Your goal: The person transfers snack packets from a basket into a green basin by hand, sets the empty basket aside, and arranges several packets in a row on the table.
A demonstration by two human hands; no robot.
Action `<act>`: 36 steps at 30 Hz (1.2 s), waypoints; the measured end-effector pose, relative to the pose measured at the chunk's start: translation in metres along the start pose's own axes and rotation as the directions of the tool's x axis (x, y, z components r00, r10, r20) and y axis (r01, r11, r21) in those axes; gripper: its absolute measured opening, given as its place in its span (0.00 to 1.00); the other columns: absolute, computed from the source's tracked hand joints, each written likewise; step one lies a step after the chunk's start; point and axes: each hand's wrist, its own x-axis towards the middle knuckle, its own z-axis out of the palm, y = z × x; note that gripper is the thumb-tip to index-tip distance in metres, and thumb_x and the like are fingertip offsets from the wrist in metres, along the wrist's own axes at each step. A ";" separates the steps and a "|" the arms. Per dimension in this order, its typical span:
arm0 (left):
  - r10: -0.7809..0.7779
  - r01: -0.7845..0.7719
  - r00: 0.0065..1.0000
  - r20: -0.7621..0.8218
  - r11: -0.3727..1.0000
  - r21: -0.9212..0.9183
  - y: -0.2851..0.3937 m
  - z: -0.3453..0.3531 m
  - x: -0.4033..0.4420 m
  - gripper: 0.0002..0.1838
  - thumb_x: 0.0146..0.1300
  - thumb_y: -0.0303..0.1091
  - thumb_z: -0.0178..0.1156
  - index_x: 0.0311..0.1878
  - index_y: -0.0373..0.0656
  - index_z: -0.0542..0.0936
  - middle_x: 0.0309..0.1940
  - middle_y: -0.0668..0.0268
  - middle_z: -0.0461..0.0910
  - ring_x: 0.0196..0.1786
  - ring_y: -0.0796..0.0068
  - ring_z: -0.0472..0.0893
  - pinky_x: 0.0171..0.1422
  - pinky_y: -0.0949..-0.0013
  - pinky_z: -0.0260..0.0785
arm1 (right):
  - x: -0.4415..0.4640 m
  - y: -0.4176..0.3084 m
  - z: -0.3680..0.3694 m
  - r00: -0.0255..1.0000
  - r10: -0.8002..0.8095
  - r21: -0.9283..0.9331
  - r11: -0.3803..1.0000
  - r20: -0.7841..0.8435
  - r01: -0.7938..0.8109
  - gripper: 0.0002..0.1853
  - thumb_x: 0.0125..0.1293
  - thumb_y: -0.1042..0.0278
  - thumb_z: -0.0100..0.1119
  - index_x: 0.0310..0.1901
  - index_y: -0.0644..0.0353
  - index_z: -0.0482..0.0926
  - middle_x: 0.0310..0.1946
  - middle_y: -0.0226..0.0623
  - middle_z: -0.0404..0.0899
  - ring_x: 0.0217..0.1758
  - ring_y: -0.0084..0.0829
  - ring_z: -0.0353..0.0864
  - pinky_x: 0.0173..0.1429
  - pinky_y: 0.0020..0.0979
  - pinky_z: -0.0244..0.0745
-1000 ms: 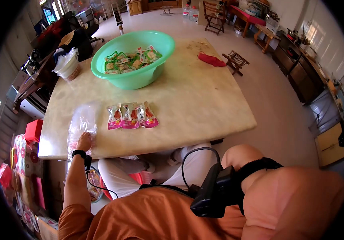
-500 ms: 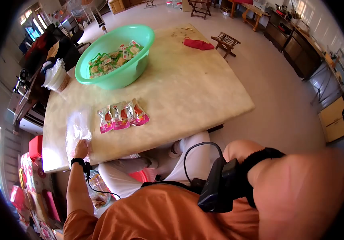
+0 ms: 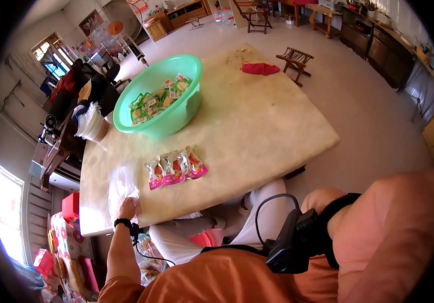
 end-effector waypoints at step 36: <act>-0.153 0.116 0.880 -0.449 0.987 -0.109 -0.003 -0.023 -0.011 0.08 0.58 0.28 0.49 0.29 0.36 0.77 0.28 0.49 0.78 0.35 0.49 0.77 0.40 0.56 0.69 | -0.005 0.013 0.012 0.997 0.078 -0.023 0.997 0.020 -0.077 0.06 0.62 0.71 0.54 0.33 0.65 0.75 0.29 0.43 0.79 0.32 0.31 0.79 0.37 0.29 0.75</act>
